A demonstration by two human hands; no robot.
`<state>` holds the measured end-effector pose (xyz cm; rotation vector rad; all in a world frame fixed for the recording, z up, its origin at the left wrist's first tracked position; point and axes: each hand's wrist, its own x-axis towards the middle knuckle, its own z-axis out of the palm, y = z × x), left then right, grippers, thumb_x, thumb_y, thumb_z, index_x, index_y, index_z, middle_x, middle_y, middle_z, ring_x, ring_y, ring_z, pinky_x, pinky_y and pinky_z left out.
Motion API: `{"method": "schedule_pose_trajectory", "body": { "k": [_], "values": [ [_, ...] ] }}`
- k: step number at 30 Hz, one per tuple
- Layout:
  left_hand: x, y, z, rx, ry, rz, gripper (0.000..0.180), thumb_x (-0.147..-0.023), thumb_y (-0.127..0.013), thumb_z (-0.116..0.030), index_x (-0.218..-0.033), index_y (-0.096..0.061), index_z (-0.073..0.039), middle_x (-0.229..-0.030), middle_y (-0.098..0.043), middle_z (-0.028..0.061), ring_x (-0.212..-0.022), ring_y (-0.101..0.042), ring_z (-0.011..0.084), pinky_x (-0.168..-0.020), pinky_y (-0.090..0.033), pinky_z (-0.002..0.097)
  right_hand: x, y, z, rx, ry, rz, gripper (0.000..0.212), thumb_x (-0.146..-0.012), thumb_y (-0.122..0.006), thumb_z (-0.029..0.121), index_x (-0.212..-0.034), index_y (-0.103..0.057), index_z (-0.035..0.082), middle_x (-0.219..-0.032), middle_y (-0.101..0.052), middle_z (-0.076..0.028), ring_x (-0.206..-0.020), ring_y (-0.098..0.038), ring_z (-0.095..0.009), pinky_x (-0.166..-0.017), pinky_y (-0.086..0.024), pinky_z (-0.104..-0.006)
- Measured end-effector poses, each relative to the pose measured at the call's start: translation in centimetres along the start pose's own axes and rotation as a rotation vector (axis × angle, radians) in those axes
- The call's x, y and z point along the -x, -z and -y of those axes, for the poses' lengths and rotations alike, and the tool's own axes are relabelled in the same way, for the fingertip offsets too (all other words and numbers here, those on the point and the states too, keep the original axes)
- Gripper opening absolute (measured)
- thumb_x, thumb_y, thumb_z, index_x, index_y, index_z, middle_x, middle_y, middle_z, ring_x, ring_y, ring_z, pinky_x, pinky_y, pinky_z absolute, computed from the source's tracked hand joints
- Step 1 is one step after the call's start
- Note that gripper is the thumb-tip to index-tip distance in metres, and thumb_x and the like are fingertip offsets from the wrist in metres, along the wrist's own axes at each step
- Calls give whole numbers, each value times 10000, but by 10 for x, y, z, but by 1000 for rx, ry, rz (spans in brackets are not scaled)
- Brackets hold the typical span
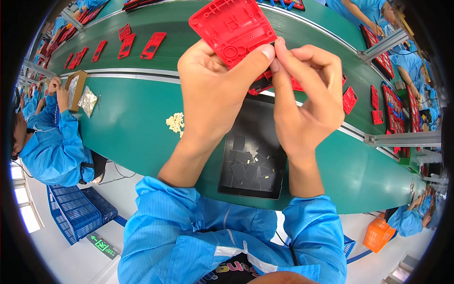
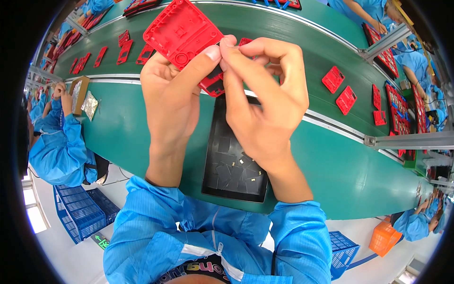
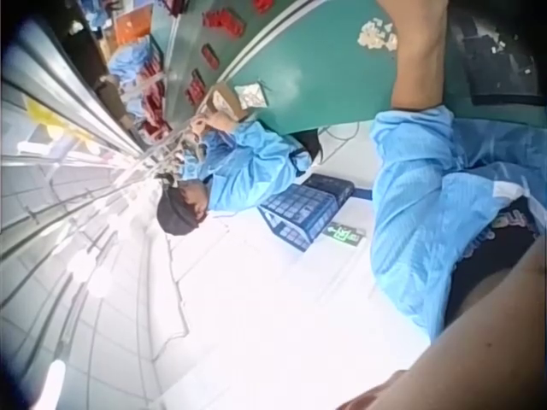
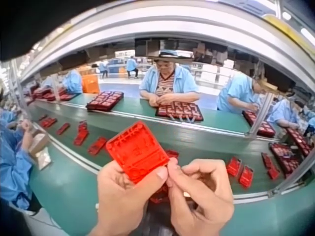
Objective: The person assembles small electronic components by hand, placing electronic modules into red plastic housings on a conveyor line.
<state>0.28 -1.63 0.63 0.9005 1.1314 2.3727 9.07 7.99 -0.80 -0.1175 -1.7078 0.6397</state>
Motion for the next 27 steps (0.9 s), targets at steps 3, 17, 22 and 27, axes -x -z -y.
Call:
{"method": "schedule_pose_trajectory", "body": {
  "k": [3,17,22,27],
  "values": [
    [2,1,-4,16,17,-7,222,-907,-723,34,-1120,-674,72,-1042,-754,149,-930,-735,164,-836,-608,291,-5,3,4,-360,-367,66,237,-827,-791,-63,-1053,-747,-6,-982,-706,-87,-862,-652,-107,-716,-507,-235],
    [-4,0,13,47,6,18,206,-889,-713,51,-1091,-681,70,-1012,-760,180,-907,-751,218,-860,-612,329,0,6,-7,-589,-447,76,71,-856,-776,-33,-887,-713,-20,-794,-686,-13,-724,-602,-50,-685,-491,-222],
    [-21,10,10,-30,101,3,274,-924,-717,-10,-1167,-641,90,-1046,-751,212,-930,-754,236,-831,-644,367,-27,42,-25,-595,-593,105,233,-878,-783,22,-1089,-706,-40,-877,-739,-60,-803,-692,-109,-731,-548,-246],
    [-57,62,53,-224,244,-6,344,-926,-726,-46,-1197,-566,92,-1098,-732,235,-904,-753,231,-795,-638,367,-41,115,-93,-215,-587,-272,218,-959,-707,174,-1054,-752,-18,-907,-745,-92,-730,-670,-126,-719,-542,-258]
  ]
}}
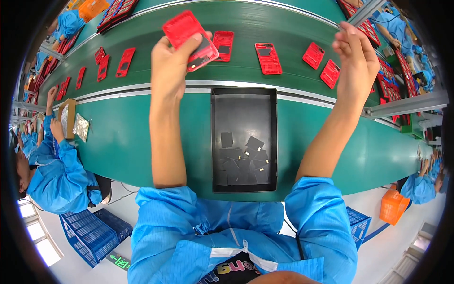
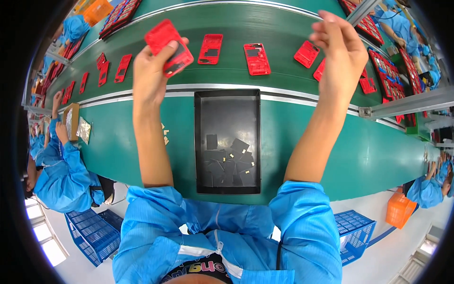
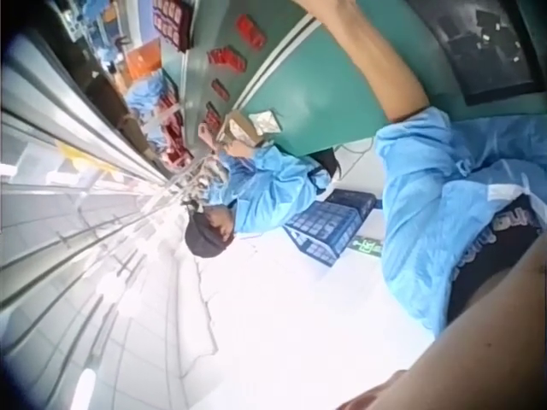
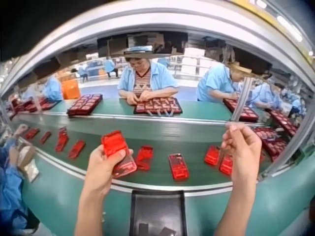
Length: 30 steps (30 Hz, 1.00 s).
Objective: The person assembles small electronic components by hand, placing electronic modules into red plastic housings on a conveyor line.
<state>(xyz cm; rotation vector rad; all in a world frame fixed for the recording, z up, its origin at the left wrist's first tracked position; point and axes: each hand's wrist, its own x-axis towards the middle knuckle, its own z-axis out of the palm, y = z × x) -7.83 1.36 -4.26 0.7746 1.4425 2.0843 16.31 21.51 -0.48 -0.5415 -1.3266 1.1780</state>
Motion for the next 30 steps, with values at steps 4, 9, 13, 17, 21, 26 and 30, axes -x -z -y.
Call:
{"method": "schedule_pose_trajectory", "body": {
  "k": [4,9,13,17,21,26,30],
  "values": [
    [-10,7,53,-289,191,-71,392,-899,-760,-96,-1215,-596,70,-1022,-747,173,-869,-737,187,-797,-599,332,-32,50,-66,399,6,-61,240,-943,-716,196,-1023,-763,-25,-841,-746,-64,-726,-675,-116,-686,-524,-252],
    [-31,55,85,-881,21,-282,381,-866,-762,-219,-1165,-696,8,-983,-766,150,-926,-742,287,-862,-555,404,-17,52,-145,1140,-19,65,543,-851,-752,497,-1096,-747,12,-1036,-727,-234,-1006,-700,-389,-893,-554,-454],
    [-30,68,83,-1143,69,-371,427,-870,-734,-271,-1218,-685,-29,-1078,-754,173,-1038,-710,370,-925,-535,454,8,35,-171,1394,-6,77,547,-818,-772,490,-1063,-716,4,-1077,-656,-281,-1089,-624,-489,-897,-546,-548],
    [-26,64,86,-1450,-71,-466,582,-879,-722,-399,-1313,-639,-20,-1270,-671,233,-1193,-628,404,-1003,-499,477,1,39,-169,1224,-43,89,460,-811,-761,404,-1096,-772,44,-1015,-748,-210,-1003,-700,-428,-883,-565,-482],
    [-19,30,57,-982,-157,-290,587,-894,-708,-488,-1193,-706,18,-1062,-744,191,-999,-711,381,-918,-549,442,-7,15,-125,439,-232,313,292,-866,-788,235,-1051,-794,9,-927,-763,-48,-878,-677,-127,-765,-530,-287],
    [11,-42,8,144,414,220,529,-1041,-533,-526,-1164,-639,-23,-981,-751,136,-726,-729,182,-542,-518,248,38,-39,-32,94,-48,726,556,-744,-846,-16,-1273,-676,-10,-1357,-624,-133,-1159,-633,-224,-955,-515,-339],
    [6,-18,24,155,108,105,214,-1034,-596,-239,-1043,-681,-42,-879,-734,48,-619,-619,100,-482,-430,238,86,-56,8,383,180,758,390,-801,-821,3,-1179,-733,36,-1327,-649,-156,-1113,-654,-218,-931,-525,-299]
  ]
}}
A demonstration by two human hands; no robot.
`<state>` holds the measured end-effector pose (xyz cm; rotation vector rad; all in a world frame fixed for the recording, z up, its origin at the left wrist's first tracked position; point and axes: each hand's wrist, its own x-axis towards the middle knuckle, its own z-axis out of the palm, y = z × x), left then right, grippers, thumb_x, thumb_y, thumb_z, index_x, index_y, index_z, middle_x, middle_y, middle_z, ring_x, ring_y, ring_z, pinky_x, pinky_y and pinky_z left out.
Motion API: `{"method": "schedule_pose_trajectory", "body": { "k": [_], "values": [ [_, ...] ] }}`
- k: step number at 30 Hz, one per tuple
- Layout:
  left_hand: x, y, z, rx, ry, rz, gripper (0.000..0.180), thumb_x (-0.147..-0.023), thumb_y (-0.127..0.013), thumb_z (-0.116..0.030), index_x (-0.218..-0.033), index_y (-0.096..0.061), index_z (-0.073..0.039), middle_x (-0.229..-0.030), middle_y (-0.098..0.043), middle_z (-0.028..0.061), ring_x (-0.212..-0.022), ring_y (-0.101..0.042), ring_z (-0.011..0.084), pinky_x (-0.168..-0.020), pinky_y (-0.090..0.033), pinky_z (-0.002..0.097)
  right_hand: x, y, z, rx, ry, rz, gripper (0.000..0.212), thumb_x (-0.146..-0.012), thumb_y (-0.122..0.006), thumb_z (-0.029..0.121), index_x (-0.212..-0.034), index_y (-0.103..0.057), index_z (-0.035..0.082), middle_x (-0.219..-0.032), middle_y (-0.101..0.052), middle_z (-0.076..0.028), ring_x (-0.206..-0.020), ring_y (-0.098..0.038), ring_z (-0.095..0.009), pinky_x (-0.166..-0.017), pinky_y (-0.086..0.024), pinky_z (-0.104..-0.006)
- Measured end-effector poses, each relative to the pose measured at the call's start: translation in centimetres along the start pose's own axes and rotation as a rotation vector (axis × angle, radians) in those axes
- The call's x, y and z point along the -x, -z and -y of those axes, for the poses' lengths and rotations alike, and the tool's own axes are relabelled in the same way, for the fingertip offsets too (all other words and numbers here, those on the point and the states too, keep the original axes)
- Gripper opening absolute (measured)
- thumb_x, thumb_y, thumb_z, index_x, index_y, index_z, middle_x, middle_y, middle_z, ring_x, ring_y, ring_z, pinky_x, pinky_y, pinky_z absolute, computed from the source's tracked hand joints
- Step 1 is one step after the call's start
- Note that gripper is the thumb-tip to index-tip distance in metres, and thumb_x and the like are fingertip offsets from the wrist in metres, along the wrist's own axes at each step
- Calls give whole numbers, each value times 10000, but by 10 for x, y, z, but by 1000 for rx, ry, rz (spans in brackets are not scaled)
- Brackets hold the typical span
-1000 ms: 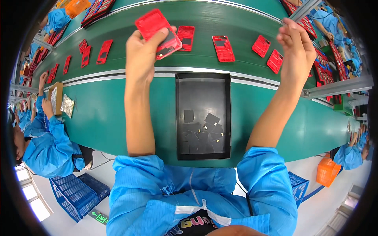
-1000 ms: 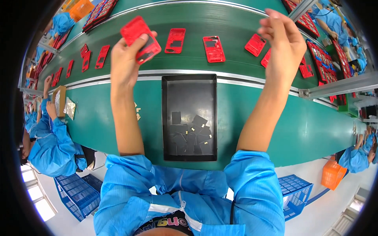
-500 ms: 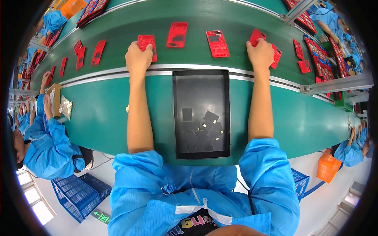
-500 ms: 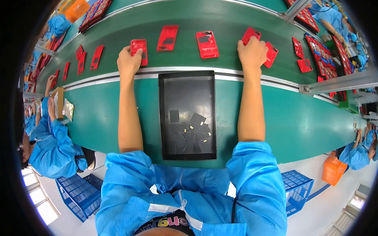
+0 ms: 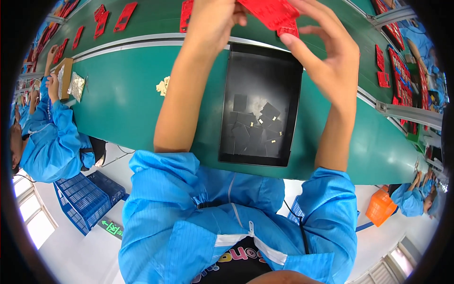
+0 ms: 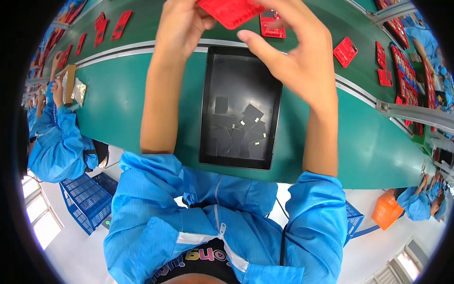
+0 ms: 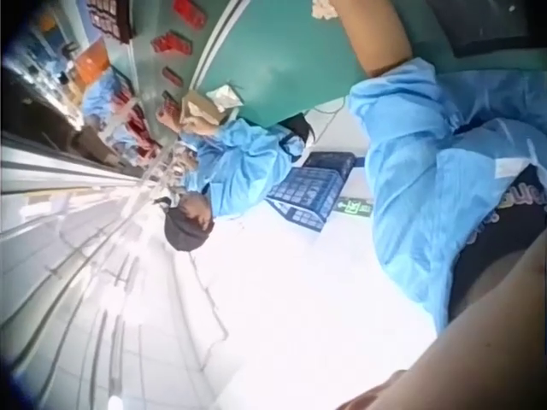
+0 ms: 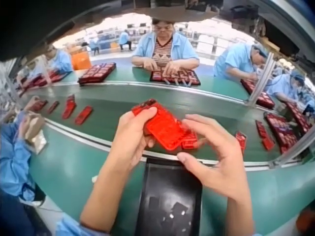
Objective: The person assembles small electronic components by hand, placing electronic modules into red plastic housings on a conveyor line.
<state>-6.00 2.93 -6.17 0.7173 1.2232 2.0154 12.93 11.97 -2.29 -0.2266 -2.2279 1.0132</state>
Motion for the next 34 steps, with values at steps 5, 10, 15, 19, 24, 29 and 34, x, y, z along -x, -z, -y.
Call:
{"method": "schedule_pose_trajectory", "body": {
  "k": [5,10,15,19,24,29,34],
  "values": [
    [7,4,-22,-25,6,-83,194,-1025,-628,-207,-1058,-684,-24,-903,-740,56,-659,-665,100,-499,-493,227,57,2,-18,306,112,330,190,-800,-759,6,-982,-711,29,-980,-684,-106,-900,-671,-280,-770,-537,-331],
    [13,-8,-31,-75,-9,12,185,-999,-669,-133,-1108,-675,17,-938,-742,79,-683,-692,110,-549,-580,235,96,-18,-8,767,171,608,180,-800,-775,194,-879,-703,49,-868,-602,-73,-910,-596,-239,-833,-424,-378],
    [21,-16,-41,-47,13,98,219,-978,-682,-64,-1165,-656,48,-979,-739,118,-756,-728,158,-624,-625,253,96,-20,-7,691,129,625,190,-795,-783,165,-910,-691,45,-905,-603,-82,-919,-591,-260,-840,-425,-384],
    [27,-20,-41,-196,-85,116,397,-924,-755,-145,-1212,-625,94,-1082,-733,182,-930,-747,231,-796,-644,368,98,-21,-10,573,4,758,242,-790,-803,137,-968,-667,47,-948,-615,-104,-931,-604,-290,-852,-434,-391],
    [29,-19,-39,-139,-77,177,347,-884,-750,-12,-1170,-602,114,-1054,-712,206,-904,-749,254,-777,-673,389,92,-19,2,582,-4,780,327,-789,-808,122,-1058,-644,32,-963,-627,-120,-947,-628,-301,-844,-452,-401],
    [29,-29,-34,-14,-58,110,373,-924,-701,-86,-1211,-605,133,-1016,-720,209,-773,-727,210,-663,-593,330,91,-21,-7,499,33,841,367,-780,-815,117,-1099,-650,42,-955,-628,-117,-948,-638,-303,-843,-467,-412],
    [27,-26,-32,28,56,94,434,-935,-697,-115,-1295,-601,108,-1014,-726,159,-814,-704,184,-711,-567,287,69,2,-2,57,-76,862,317,-834,-728,109,-1150,-701,122,-977,-664,-127,-987,-660,-325,-908,-483,-453]
  ]
}}
